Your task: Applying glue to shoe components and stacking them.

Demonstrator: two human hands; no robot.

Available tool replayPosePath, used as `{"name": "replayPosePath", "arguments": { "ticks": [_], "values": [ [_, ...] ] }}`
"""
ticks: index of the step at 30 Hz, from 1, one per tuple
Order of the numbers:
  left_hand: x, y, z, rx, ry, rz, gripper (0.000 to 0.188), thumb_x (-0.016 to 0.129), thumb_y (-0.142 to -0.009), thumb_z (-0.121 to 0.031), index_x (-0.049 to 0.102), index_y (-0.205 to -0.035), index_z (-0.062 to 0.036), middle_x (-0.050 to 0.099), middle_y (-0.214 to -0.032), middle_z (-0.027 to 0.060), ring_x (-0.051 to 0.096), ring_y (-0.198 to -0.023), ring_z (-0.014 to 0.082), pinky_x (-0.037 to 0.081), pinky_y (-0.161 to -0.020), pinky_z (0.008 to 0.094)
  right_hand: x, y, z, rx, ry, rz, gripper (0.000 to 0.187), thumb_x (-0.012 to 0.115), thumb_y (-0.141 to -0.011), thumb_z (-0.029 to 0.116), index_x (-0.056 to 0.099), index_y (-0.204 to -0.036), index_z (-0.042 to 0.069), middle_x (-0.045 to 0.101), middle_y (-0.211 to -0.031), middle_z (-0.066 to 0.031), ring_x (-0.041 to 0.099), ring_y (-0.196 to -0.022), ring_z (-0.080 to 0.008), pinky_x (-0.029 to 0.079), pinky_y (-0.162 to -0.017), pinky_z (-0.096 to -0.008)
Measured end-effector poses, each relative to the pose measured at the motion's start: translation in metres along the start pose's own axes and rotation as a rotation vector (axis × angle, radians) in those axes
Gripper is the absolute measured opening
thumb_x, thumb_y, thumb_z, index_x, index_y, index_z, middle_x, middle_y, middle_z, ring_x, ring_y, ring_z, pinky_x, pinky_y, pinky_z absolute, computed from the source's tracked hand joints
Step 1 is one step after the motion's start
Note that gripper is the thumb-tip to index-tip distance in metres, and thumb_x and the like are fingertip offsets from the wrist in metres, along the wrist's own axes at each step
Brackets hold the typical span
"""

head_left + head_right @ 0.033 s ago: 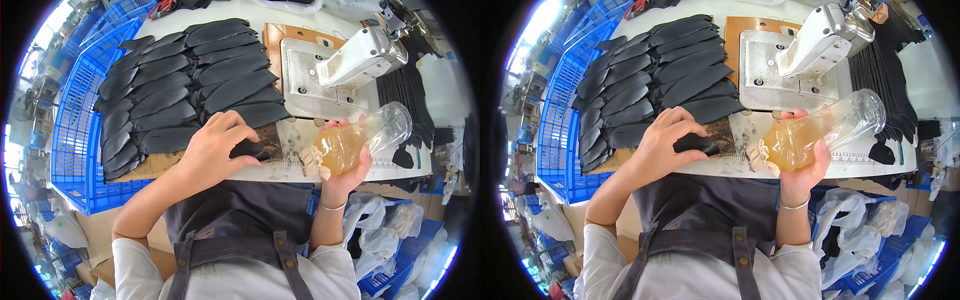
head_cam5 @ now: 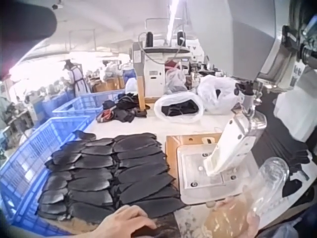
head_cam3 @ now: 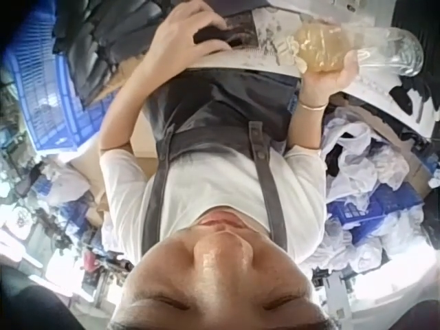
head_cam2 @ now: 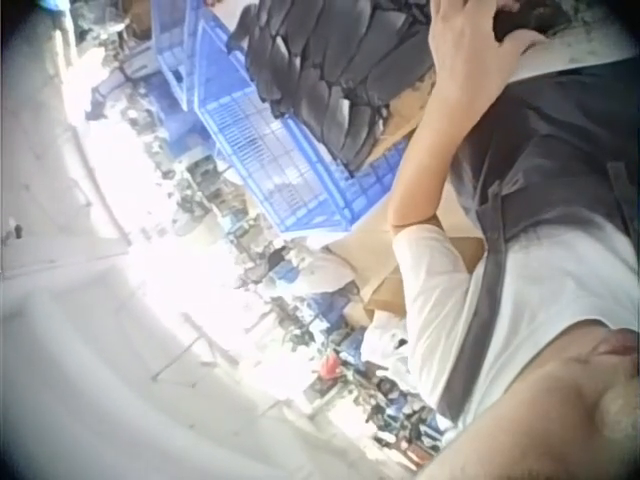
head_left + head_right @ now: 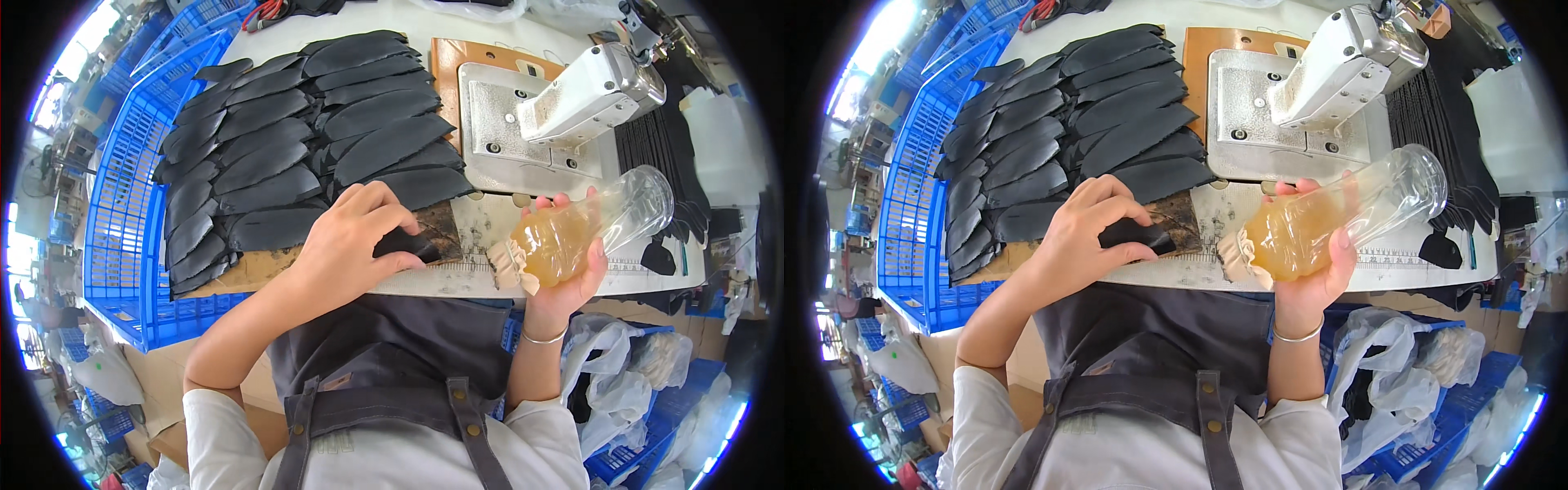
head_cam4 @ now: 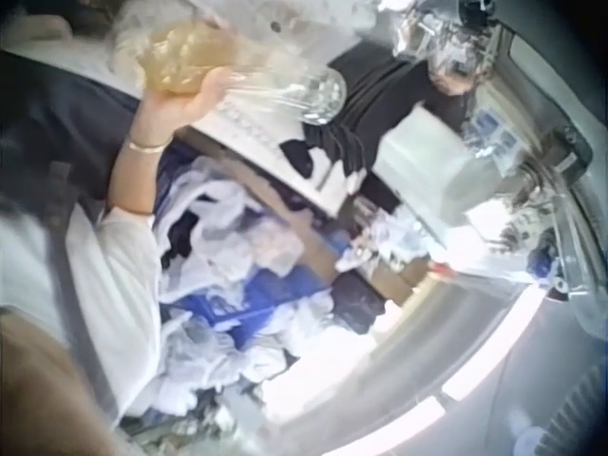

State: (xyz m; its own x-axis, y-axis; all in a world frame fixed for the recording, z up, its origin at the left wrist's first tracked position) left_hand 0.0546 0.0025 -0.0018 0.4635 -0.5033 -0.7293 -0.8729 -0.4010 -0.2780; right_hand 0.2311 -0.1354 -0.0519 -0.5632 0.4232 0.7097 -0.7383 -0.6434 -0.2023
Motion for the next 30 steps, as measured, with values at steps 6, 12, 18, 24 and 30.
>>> {"name": "replayPosePath", "arguments": {
  "ticks": [6, 12, 18, 24, 30],
  "values": [
    [-0.007, 0.005, 0.005, -0.027, 0.036, -0.058, 0.018, 0.076, -0.071, -0.012, 0.06, -0.075, -0.0047, 0.053, -0.078, 0.0038, 0.051, -0.075, 0.0191, 0.04, -0.067, 0.0293, 0.042, 0.012, -0.015, 0.145, -0.222, 0.159, 0.089, 0.064, -0.073, 0.038, 0.018, -0.143, 0.009, 0.054, -0.108, -0.0191, 0.057, -0.102, -0.0355, 0.046, -0.092, -0.0517],
    [-0.034, 0.027, 0.042, -0.502, 0.461, -0.065, 0.015, 0.073, -0.076, -0.011, 0.06, -0.077, -0.0023, 0.054, -0.065, -0.0019, 0.043, -0.055, 0.0023, 0.035, -0.048, 0.0204, 0.07, 0.024, -0.06, 0.417, 0.028, 0.209, 0.103, 0.075, -0.06, 0.035, 0.019, -0.141, 0.005, 0.056, -0.097, -0.0219, 0.063, -0.087, -0.0371, 0.053, -0.082, -0.0474],
    [-0.138, 0.097, 0.053, -0.342, 0.768, -0.698, 0.012, 0.064, -0.084, -0.007, 0.054, -0.079, -0.0056, 0.046, -0.066, -0.0069, 0.036, -0.055, -0.0003, 0.025, -0.049, 0.0166, 0.071, 0.028, -0.065, 0.413, 0.031, 0.282, 0.097, 0.066, -0.071, 0.037, 0.009, -0.146, 0.01, 0.053, -0.105, -0.0146, 0.06, -0.096, -0.0314, 0.044, -0.095, -0.0524],
    [-0.241, 0.173, 0.056, -0.274, 0.576, -1.033, 0.009, 0.063, -0.085, -0.009, 0.054, -0.083, -0.0056, 0.044, -0.064, -0.0055, 0.036, -0.053, 0.0014, 0.024, -0.047, 0.0176, 0.073, 0.03, -0.064, 0.425, 0.026, 0.343, 0.097, 0.068, -0.074, 0.037, 0.008, -0.146, 0.01, 0.05, -0.108, -0.0131, 0.058, -0.096, -0.0282, 0.044, -0.095, -0.0512],
    [-0.272, 0.163, 0.064, -0.35, -0.283, -1.081, 0.013, 0.072, -0.078, -0.012, 0.061, -0.074, -0.0082, 0.054, -0.068, -0.0052, 0.045, -0.06, 0.0011, 0.031, -0.05, 0.018, 0.076, 0.03, -0.061, 0.388, 0.042, 0.313, 0.095, 0.067, -0.075, 0.036, 0.009, -0.146, 0.011, 0.049, -0.106, -0.013, 0.058, -0.098, -0.0265, 0.044, -0.096, -0.0504]
  ]
}}
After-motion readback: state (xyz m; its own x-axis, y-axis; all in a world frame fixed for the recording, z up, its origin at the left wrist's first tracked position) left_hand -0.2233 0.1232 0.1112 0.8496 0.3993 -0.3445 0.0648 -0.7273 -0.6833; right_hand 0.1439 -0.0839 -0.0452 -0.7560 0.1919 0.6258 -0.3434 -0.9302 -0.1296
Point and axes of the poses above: each hand's wrist, its own y-axis away from the middle knuckle, its own x-axis out of the palm, z = x × y, the point moved 9 cm from there along -y, towards the middle knuckle
